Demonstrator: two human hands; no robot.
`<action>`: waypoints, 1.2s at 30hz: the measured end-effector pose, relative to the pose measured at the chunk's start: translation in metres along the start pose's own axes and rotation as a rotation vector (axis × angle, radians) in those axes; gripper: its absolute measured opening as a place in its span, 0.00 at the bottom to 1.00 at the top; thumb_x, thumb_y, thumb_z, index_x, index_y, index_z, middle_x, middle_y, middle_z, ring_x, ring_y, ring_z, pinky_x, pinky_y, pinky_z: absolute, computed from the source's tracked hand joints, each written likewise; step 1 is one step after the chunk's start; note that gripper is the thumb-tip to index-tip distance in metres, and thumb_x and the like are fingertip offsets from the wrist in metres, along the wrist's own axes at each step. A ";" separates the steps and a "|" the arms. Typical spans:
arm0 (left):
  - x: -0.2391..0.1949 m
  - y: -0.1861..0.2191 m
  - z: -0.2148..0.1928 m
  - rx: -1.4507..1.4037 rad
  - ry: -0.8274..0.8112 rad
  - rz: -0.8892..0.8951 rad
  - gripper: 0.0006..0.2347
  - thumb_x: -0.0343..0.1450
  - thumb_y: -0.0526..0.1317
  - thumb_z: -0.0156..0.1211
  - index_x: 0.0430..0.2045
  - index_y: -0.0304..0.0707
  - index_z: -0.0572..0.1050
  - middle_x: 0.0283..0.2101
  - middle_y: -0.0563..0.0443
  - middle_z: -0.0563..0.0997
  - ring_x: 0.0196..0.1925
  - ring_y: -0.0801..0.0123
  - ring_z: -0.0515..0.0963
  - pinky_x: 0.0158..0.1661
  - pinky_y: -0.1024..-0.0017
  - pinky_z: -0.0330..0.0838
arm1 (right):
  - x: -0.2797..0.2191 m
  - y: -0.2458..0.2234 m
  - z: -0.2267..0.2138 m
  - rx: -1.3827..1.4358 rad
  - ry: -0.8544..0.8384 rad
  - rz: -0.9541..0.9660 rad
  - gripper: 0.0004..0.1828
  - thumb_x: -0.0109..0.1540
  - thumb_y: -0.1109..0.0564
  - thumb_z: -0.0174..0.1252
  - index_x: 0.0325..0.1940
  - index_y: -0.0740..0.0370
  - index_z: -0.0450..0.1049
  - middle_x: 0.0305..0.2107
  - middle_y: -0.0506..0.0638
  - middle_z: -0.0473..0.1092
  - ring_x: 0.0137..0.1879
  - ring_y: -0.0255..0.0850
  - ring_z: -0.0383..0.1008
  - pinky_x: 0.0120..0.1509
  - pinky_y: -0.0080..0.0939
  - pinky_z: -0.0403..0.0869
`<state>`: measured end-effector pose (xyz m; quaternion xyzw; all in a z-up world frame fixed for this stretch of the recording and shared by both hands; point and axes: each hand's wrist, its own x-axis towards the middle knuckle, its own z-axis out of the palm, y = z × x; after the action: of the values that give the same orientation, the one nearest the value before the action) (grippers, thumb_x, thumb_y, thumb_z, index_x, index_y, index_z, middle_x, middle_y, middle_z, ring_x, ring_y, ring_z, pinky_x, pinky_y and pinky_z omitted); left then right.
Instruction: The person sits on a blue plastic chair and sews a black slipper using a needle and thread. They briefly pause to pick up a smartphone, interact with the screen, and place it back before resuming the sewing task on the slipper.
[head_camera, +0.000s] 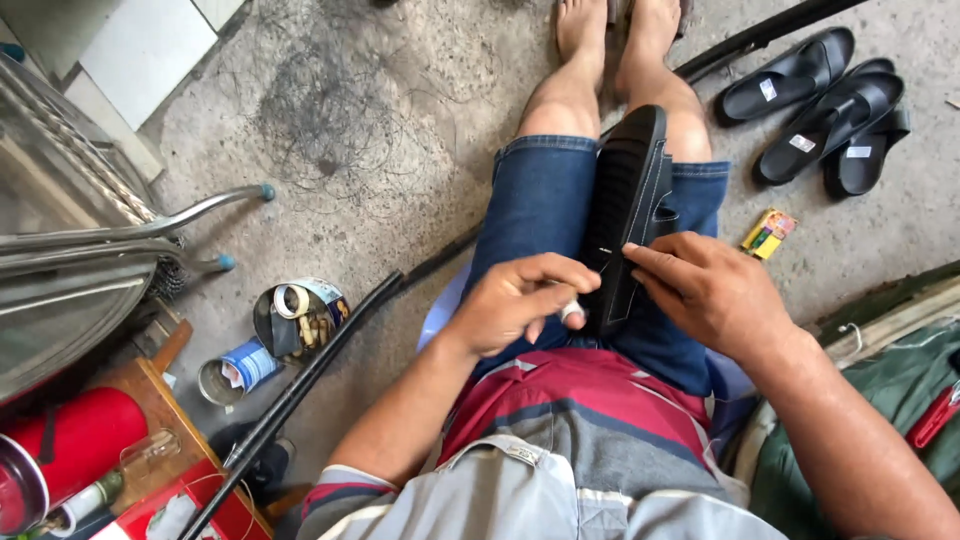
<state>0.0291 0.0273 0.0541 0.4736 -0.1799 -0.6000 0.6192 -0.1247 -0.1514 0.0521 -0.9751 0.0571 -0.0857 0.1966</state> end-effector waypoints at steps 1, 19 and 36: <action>0.007 0.000 0.003 -0.001 0.001 -0.005 0.05 0.69 0.32 0.50 0.35 0.34 0.72 0.46 0.47 0.76 0.31 0.73 0.79 0.14 0.91 0.58 | 0.001 0.001 -0.001 0.003 -0.002 0.003 0.15 0.59 0.55 0.54 0.50 0.53 0.71 0.35 0.47 0.68 0.33 0.41 0.70 0.37 0.39 0.70; 0.020 0.017 0.027 1.398 -0.044 -0.023 0.28 0.67 0.33 0.41 0.61 0.66 0.47 0.28 0.48 0.58 0.23 0.45 0.71 0.23 0.49 0.69 | -0.004 0.004 -0.020 -0.131 -0.321 0.043 0.24 0.55 0.48 0.49 0.57 0.43 0.62 0.33 0.44 0.62 0.30 0.41 0.71 0.22 0.43 0.71; 0.033 -0.006 0.035 1.191 0.244 0.292 0.28 0.65 0.51 0.59 0.58 0.58 0.54 0.48 0.53 0.65 0.34 0.68 0.75 0.28 0.65 0.76 | -0.020 0.006 -0.063 0.124 -0.392 0.186 0.28 0.57 0.54 0.44 0.62 0.34 0.57 0.35 0.43 0.62 0.29 0.39 0.68 0.20 0.43 0.70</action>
<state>0.0053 -0.0147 0.0551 0.7732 -0.4743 -0.2472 0.3406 -0.1562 -0.1774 0.1038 -0.9496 0.1019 0.1206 0.2707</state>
